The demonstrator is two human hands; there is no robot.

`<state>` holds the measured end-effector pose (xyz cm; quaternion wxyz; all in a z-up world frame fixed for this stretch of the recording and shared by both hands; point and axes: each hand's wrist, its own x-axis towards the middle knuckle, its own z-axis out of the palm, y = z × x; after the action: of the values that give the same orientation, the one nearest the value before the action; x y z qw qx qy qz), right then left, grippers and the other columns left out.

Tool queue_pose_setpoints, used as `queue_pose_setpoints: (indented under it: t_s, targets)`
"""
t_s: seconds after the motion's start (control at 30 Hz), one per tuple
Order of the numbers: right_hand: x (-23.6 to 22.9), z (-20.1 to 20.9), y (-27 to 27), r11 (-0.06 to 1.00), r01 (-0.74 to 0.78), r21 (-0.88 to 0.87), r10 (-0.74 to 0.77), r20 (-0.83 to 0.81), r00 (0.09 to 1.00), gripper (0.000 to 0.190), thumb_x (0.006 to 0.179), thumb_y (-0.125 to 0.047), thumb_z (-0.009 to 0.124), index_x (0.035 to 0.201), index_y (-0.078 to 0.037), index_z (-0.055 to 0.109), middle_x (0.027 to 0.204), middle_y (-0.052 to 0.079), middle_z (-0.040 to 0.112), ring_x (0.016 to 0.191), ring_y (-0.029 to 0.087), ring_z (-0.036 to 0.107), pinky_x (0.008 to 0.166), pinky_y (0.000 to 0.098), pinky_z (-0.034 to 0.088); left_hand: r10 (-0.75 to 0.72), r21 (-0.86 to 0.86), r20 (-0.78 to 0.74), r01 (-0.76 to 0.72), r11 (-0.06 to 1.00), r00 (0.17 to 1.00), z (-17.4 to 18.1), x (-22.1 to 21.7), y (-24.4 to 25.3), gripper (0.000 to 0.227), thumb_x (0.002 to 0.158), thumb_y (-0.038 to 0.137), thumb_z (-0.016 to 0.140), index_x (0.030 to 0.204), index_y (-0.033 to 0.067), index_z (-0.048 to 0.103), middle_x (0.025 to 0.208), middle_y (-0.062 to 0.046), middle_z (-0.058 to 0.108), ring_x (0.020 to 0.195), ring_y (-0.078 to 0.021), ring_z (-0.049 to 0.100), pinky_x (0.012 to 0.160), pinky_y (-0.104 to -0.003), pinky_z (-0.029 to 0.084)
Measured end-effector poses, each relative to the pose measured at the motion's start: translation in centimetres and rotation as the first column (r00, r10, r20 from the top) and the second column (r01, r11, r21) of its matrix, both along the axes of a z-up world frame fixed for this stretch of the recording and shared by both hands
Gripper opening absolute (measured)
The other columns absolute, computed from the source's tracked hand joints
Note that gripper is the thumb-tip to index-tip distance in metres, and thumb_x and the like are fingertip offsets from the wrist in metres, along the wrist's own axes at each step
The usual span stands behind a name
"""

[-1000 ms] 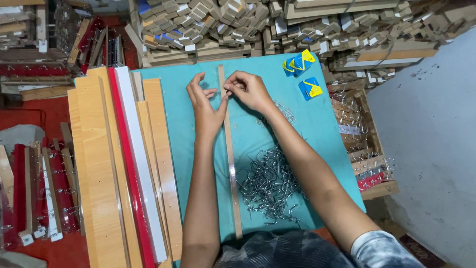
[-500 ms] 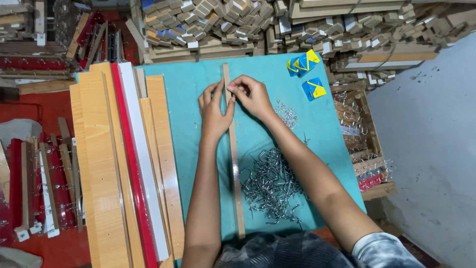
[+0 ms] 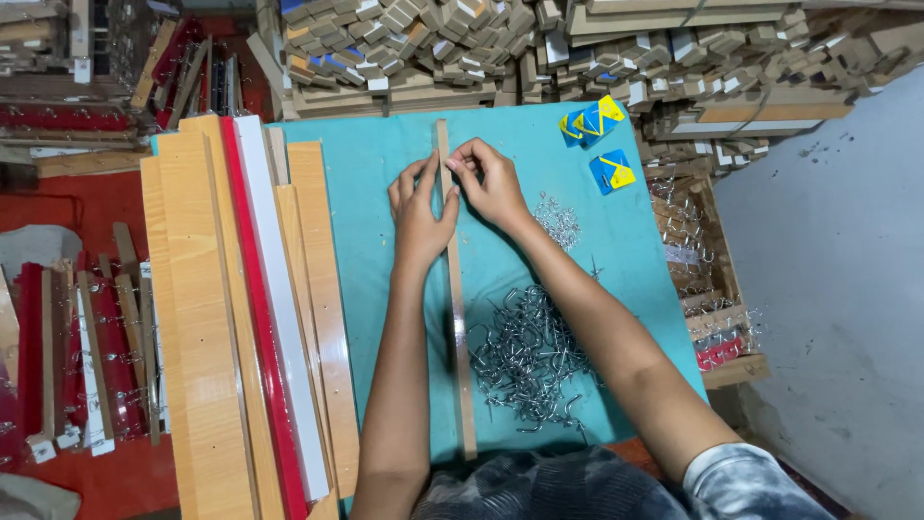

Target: The person inserts metal hooks and small metal rings into pre-drilled holes on wooden planks. They work on one plank at a time, then place the finished plank into a wooden crate. The process is repeated with additional planks.

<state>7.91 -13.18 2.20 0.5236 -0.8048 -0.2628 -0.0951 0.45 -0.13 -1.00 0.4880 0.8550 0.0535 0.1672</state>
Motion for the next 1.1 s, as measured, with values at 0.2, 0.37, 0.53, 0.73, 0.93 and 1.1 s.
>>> queue_pose_setpoints:
  t_s: [0.2, 0.37, 0.53, 0.73, 0.93, 1.1]
  targets:
    - [-0.4, 0.4, 0.0, 0.999, -0.013, -0.031, 0.015, 0.087, 0.996, 0.008, 0.098, -0.013, 0.073, 0.095, -0.006, 0.069, 0.076, 0.009, 0.066, 0.073, 0.024, 0.068, 0.071, 0.0354, 0.056, 0.005, -0.003, 0.015, -0.005, 1.000, 1.000, -0.1, 0.0, -0.2, 0.064, 0.096, 0.028, 0.071, 0.155, 0.0206, 0.048, 0.143, -0.007, 0.047, 0.138, -0.0351, 0.036, 0.118, -0.056, 0.025]
    - [-0.4, 0.5, 0.3, 0.999, -0.012, -0.050, 0.019, 0.136, 0.991, 0.009, 0.098, -0.014, 0.073, 0.095, -0.007, 0.068, 0.077, 0.009, 0.066, 0.075, 0.028, 0.069, 0.071, 0.0386, 0.056, 0.003, -0.017, 0.000, -0.003, 1.000, 1.000, -0.2, 0.1, 0.0, 0.065, 0.095, 0.028, 0.070, 0.155, 0.0210, 0.047, 0.143, -0.007, 0.047, 0.139, -0.0343, 0.036, 0.118, -0.056, 0.025]
    - [-0.5, 0.6, 0.2, 0.994, -0.019, -0.110, 0.038, 0.175, 0.984, 0.012, 0.097, -0.013, 0.073, 0.094, -0.006, 0.064, 0.075, 0.012, 0.063, 0.072, 0.030, 0.066, 0.067, 0.0381, 0.054, 0.027, 0.010, 0.017, -0.027, 1.000, 0.999, -0.9, 0.2, -0.1, 0.067, 0.093, 0.026, 0.071, 0.155, 0.0211, 0.047, 0.143, -0.006, 0.048, 0.139, -0.0341, 0.037, 0.120, -0.054, 0.025]
    - [-0.4, 0.8, 0.0, 0.987, -0.065, -0.150, 0.091, 0.175, 0.980, 0.013, 0.095, -0.012, 0.073, 0.091, -0.005, 0.063, 0.072, 0.012, 0.062, 0.069, 0.031, 0.066, 0.064, 0.0377, 0.053, 0.024, 0.007, 0.021, -0.024, 1.000, 0.999, -1.0, 0.3, 0.0, 0.067, 0.091, 0.026, 0.071, 0.154, 0.0198, 0.050, 0.143, -0.006, 0.048, 0.139, -0.0340, 0.037, 0.119, -0.055, 0.025]
    - [0.6, 2.4, -1.1, 0.947, -0.272, -0.171, 0.259, -0.095, 0.961, 0.022, 0.094, -0.014, 0.077, 0.106, -0.006, 0.060, 0.080, 0.009, 0.067, 0.069, 0.022, 0.065, 0.063, 0.0326, 0.051, 0.024, -0.004, 0.061, -0.024, 1.000, 0.998, -1.2, 0.1, 0.2, 0.066, 0.088, 0.026, 0.074, 0.150, 0.0161, 0.054, 0.140, -0.007, 0.050, 0.137, -0.0341, 0.040, 0.119, -0.053, 0.029]
    - [1.8, 5.8, -1.9, 0.866, -0.499, -0.026, 0.454, -0.376, 0.808, 0.048, 0.094, -0.012, 0.080, 0.135, -0.011, 0.056, 0.094, 0.007, 0.070, 0.080, 0.014, 0.064, 0.072, 0.0261, 0.051, 0.029, -0.037, 0.078, -0.026, 0.999, 0.997, -0.9, 0.2, 0.4, 0.071, 0.087, 0.026, 0.076, 0.150, 0.0061, 0.052, 0.140, -0.015, 0.050, 0.135, -0.0405, 0.041, 0.117, -0.055, 0.029]
